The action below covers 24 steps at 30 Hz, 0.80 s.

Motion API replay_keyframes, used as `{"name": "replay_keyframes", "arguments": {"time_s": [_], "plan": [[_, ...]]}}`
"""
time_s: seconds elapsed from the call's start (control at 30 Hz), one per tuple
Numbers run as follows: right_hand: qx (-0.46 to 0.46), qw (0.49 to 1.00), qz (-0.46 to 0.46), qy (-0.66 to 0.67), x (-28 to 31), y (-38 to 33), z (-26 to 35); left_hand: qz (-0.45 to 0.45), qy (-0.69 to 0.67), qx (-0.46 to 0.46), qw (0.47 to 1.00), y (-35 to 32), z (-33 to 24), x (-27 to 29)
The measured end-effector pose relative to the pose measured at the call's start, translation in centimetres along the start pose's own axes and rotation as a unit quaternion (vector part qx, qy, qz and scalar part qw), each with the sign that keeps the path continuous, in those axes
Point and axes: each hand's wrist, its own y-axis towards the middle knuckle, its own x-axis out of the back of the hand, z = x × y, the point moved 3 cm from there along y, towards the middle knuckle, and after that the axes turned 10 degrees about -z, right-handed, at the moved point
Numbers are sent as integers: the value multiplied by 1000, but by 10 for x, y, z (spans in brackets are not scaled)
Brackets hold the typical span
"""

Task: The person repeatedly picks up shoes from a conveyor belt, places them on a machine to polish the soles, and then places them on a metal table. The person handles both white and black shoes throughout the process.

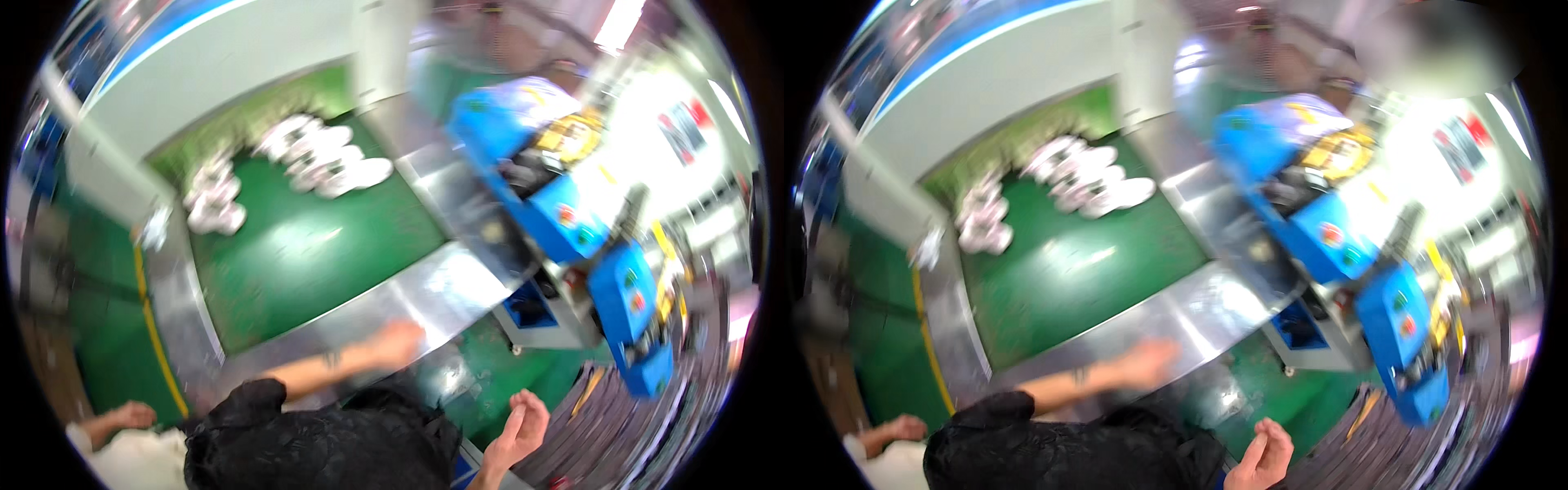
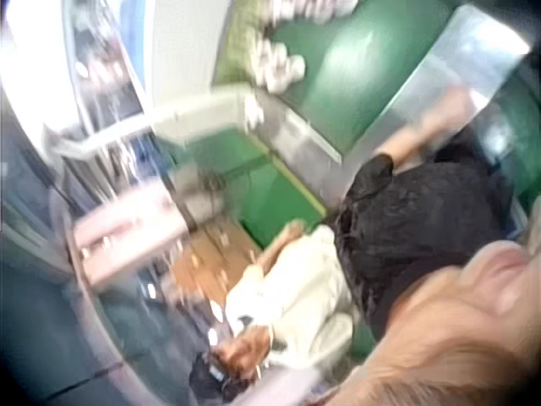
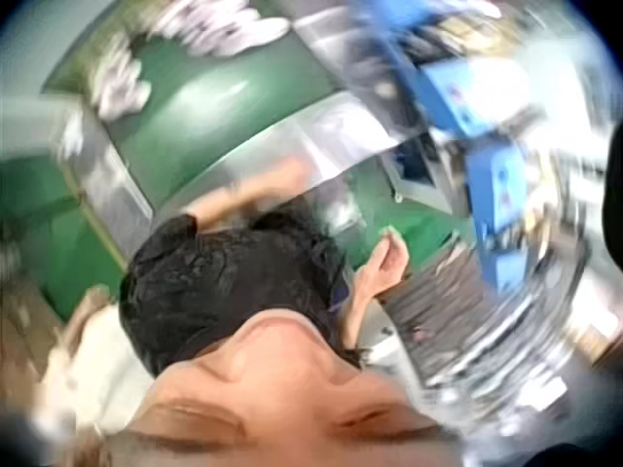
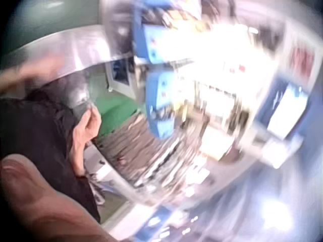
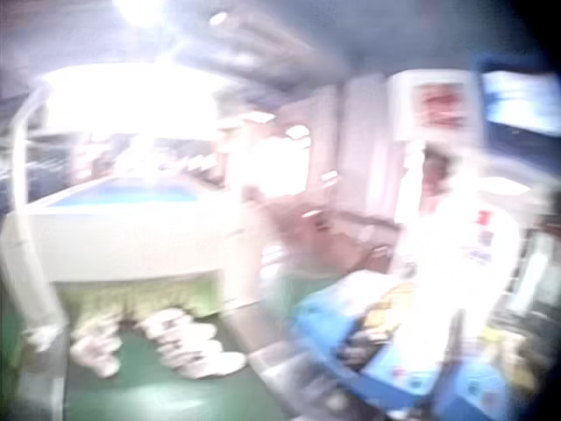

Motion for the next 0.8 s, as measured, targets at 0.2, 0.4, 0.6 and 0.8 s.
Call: {"name": "replay_keyframes", "arguments": {"time_s": [0.2,0.4,0.6,0.8], "plan": [[103,848,491,-171,-338,-66,-23,-624,218,311,683,-249,414,110],[384,584,655,-288,-689,-157,-42,-631,197,413,626,-394,542,65],[273,600,663,-355,-801,-152,-157,-674,142,372,622,-383,548,118],[237,729,586,-261,-601,-140,-96,-679,182,377,603,-358,526,87]]}}
